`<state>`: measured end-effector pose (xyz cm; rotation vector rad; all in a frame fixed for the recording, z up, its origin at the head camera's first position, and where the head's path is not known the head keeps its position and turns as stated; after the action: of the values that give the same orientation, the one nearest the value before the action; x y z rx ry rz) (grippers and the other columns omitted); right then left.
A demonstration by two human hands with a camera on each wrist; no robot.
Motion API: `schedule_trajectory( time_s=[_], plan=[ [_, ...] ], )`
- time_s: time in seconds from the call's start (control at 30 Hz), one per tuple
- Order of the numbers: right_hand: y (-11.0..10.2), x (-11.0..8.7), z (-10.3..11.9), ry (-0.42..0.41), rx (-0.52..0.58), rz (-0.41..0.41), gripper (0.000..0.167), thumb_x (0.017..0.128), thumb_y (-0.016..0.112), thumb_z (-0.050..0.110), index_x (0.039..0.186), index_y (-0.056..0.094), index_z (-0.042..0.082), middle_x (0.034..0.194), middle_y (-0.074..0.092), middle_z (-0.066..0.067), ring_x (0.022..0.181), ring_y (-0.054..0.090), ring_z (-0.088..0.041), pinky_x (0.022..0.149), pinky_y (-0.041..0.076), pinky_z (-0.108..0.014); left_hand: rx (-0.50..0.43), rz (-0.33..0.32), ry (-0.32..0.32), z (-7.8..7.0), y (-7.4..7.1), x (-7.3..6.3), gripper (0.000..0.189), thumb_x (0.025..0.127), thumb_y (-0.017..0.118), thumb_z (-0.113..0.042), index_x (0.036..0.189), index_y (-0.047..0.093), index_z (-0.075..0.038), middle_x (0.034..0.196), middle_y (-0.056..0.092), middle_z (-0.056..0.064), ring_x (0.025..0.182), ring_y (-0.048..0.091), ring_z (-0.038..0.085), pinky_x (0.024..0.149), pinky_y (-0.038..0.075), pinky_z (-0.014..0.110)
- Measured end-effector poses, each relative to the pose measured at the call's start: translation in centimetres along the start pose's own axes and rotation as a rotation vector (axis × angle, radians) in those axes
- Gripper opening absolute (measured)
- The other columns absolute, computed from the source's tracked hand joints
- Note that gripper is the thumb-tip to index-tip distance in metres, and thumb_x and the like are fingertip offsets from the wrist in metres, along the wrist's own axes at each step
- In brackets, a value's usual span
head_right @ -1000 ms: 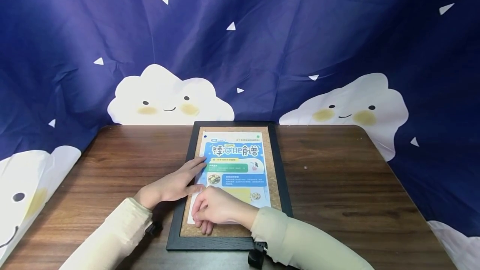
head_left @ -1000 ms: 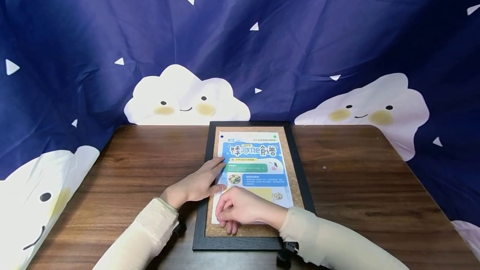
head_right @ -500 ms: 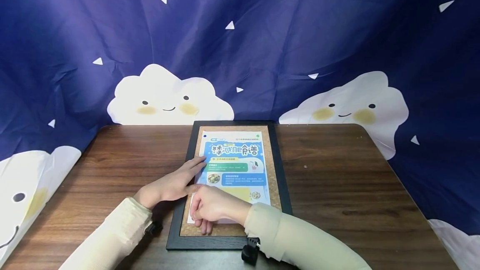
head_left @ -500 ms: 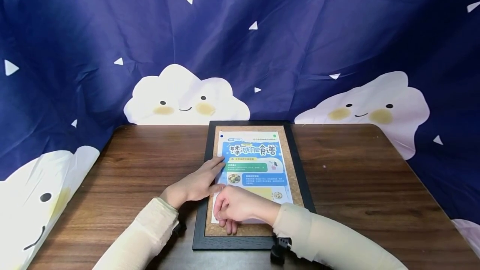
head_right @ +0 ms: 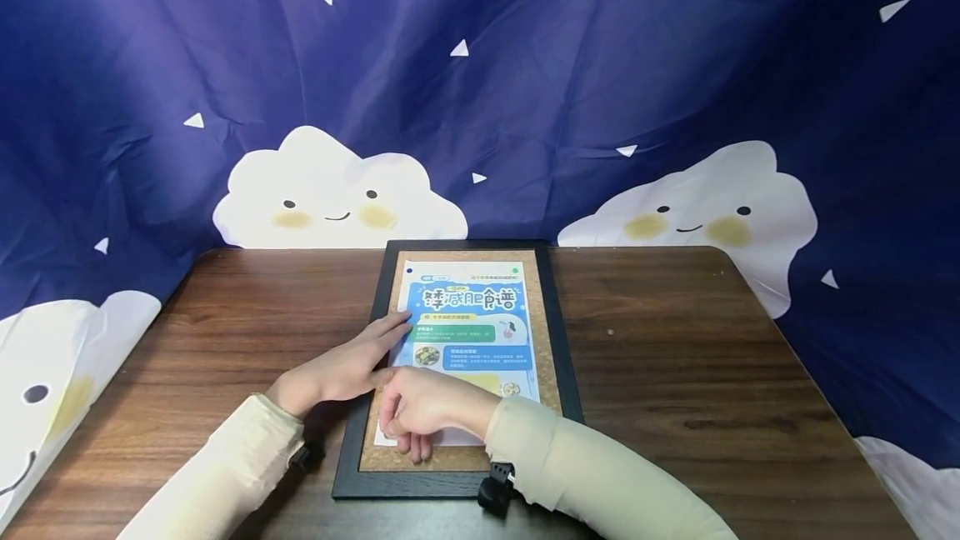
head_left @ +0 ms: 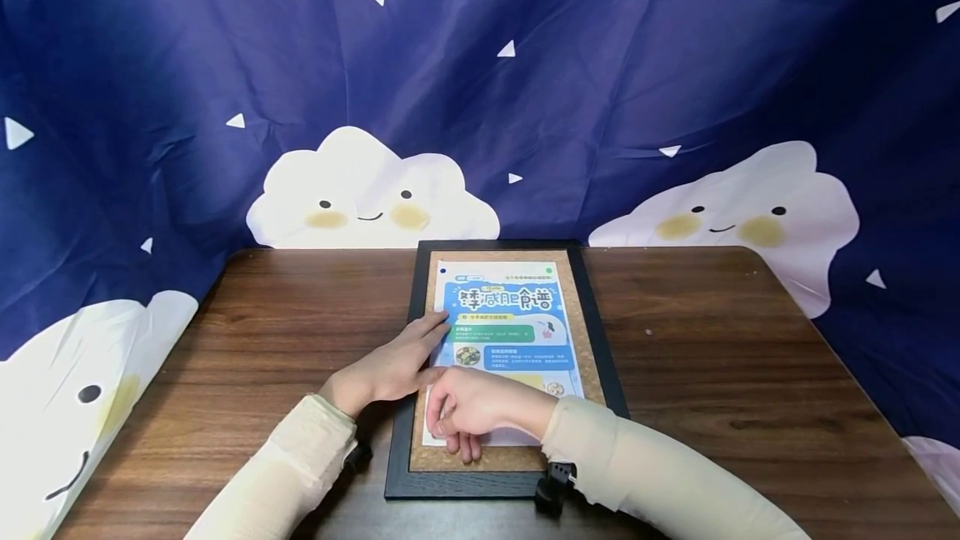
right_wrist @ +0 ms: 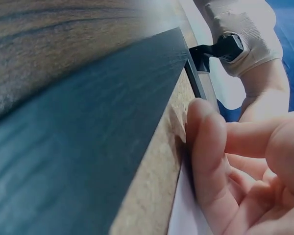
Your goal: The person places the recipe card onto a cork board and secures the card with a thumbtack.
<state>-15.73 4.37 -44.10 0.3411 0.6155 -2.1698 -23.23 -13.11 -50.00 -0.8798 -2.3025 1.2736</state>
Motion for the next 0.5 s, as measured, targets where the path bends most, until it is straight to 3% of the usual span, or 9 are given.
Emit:
schedule_trajectory(
  time_s=[0.23,0.5],
  plan=[
    [0.08,0.08,0.11,0.015,-0.026,0.017,0.014,0.103,0.068,-0.003,0.091,0.072,0.003,0.063,0.069,-0.008,0.044,0.063,-0.014,0.045,0.056,-0.028,-0.005,0.003,-0.004,0.04,0.04,-0.03,0.079,0.104,0.074,-0.028,0.165,0.037,0.005,0.179,0.024,0.021,0.167,0.020,0.042,0.132,0.025,0.060],
    [0.02,0.00,0.13,0.014,-0.056,0.025,0.013,0.102,0.068,-0.004,0.091,0.073,0.001,0.066,0.071,-0.008,0.046,0.064,-0.014,0.046,0.057,-0.030,0.017,0.002,0.036,0.21,0.03,0.07,0.077,0.104,0.074,-0.026,0.163,0.037,0.009,0.177,0.025,0.025,0.165,0.021,0.047,0.130,0.027,0.063]
  ],
)
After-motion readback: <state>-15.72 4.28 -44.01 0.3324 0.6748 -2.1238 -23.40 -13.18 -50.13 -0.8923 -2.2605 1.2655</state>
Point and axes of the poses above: each hand's wrist, its own x-axis towards the middle knuckle, its own y-axis out of the palm, z = x × y, the point moved 2 cm from there along x, towards the middle knuckle
